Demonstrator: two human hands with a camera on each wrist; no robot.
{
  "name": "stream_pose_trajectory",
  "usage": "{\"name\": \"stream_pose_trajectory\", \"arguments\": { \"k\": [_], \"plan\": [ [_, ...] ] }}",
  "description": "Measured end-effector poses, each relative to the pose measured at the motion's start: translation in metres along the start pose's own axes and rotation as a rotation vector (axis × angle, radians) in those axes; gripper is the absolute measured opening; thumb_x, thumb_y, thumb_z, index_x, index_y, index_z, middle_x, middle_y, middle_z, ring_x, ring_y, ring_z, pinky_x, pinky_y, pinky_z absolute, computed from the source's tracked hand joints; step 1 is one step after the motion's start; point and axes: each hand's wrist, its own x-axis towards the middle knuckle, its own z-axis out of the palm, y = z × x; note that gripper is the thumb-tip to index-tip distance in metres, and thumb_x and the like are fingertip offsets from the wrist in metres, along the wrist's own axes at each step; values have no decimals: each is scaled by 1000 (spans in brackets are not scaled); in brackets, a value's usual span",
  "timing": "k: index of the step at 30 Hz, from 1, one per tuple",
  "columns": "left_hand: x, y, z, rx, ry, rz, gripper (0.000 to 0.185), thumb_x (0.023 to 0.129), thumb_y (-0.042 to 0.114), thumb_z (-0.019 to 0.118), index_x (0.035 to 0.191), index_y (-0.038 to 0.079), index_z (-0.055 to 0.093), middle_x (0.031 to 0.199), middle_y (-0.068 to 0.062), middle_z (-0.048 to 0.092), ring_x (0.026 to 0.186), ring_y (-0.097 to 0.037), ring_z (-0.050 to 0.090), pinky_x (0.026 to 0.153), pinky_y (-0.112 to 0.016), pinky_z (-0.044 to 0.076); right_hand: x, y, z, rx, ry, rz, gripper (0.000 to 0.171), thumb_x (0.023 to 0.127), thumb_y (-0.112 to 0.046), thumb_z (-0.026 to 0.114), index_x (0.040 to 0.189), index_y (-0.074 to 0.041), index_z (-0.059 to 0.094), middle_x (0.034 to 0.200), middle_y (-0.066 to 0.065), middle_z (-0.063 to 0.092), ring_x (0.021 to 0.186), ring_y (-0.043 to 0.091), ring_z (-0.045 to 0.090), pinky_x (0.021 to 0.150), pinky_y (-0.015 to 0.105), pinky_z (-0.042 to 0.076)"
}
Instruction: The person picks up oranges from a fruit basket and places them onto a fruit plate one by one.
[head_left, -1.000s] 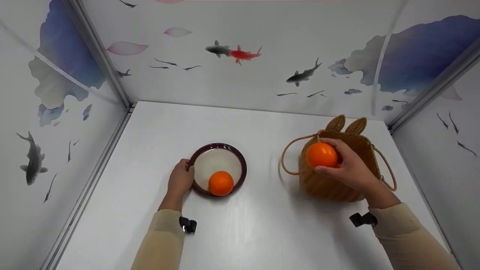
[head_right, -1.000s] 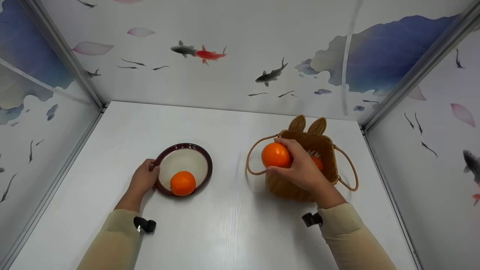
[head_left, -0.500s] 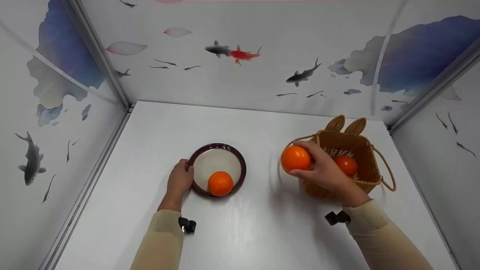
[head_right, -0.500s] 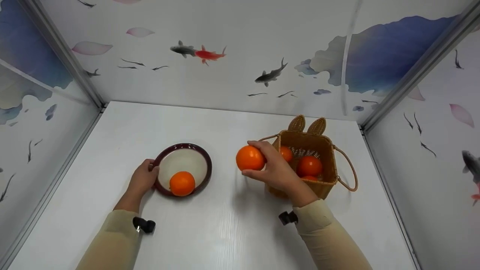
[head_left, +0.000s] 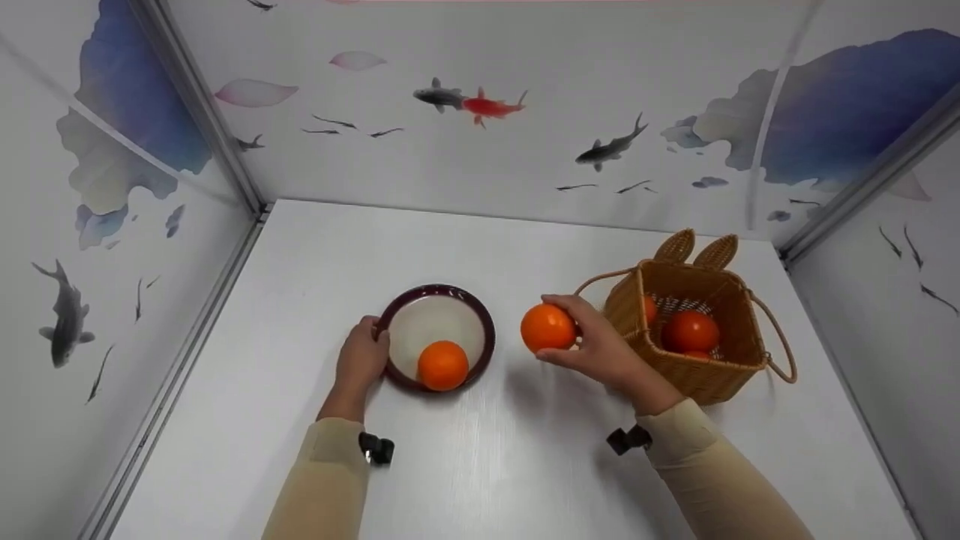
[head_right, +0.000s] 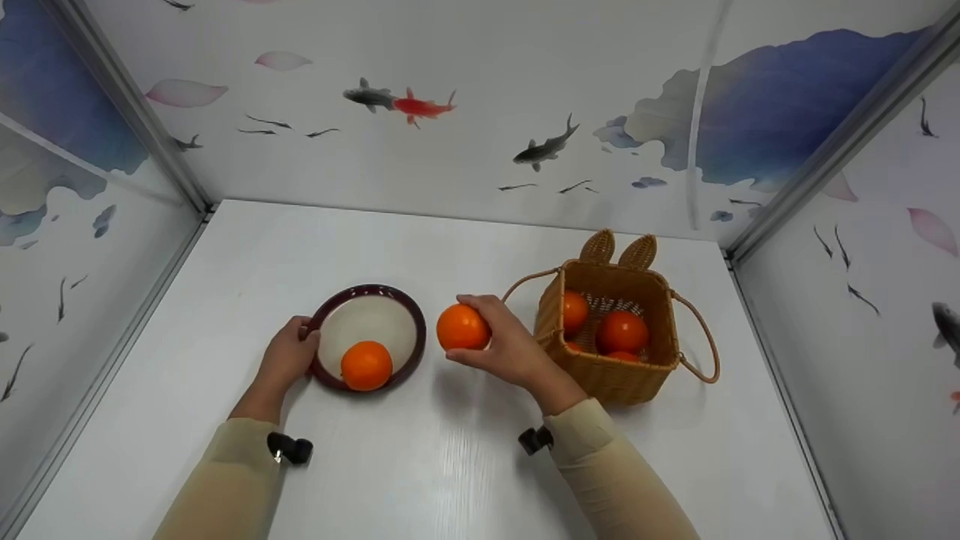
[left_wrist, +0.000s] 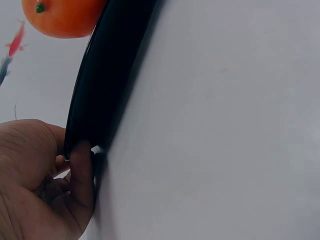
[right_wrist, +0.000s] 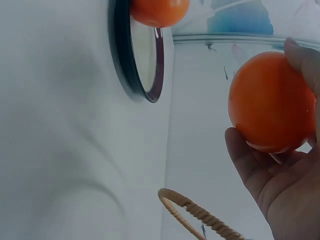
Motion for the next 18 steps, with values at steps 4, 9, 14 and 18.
{"name": "stream_pose_trajectory", "arguments": {
  "k": [4,9,14,18],
  "plan": [
    [-1,-1,-1,6,7,19,37,106,22,51,138,2,56,130,-20,66,121,-34,62,106,-51,47,9,10,17,-4,7,10,82,81,-34,91,150,-26,48,147,2,53,124,26,58,104,49,52],
    [-1,0,0,15,16,21,37,106,22,51,137,2,57,130,-20,67,121,-34,62,106,-51,47,19,22,36,-4,9,3,82,81,-32,91,151,-23,49,146,4,54,124,27,59,105,50,51],
    [-1,1,0,15,13,8,38,107,23,51,138,3,56,132,-20,65,124,-34,61,108,-51,47,29,28,52,-14,-11,17,81,82,-28,90,152,-24,49,147,4,54,127,27,58,108,49,50],
    [-1,1,-1,16,8,5,38,107,23,51,139,3,56,132,-20,65,124,-34,61,108,-51,46,34,28,62,-40,-50,30,81,83,-27,89,153,-24,47,148,3,53,128,26,57,109,49,49]
  ]
}}
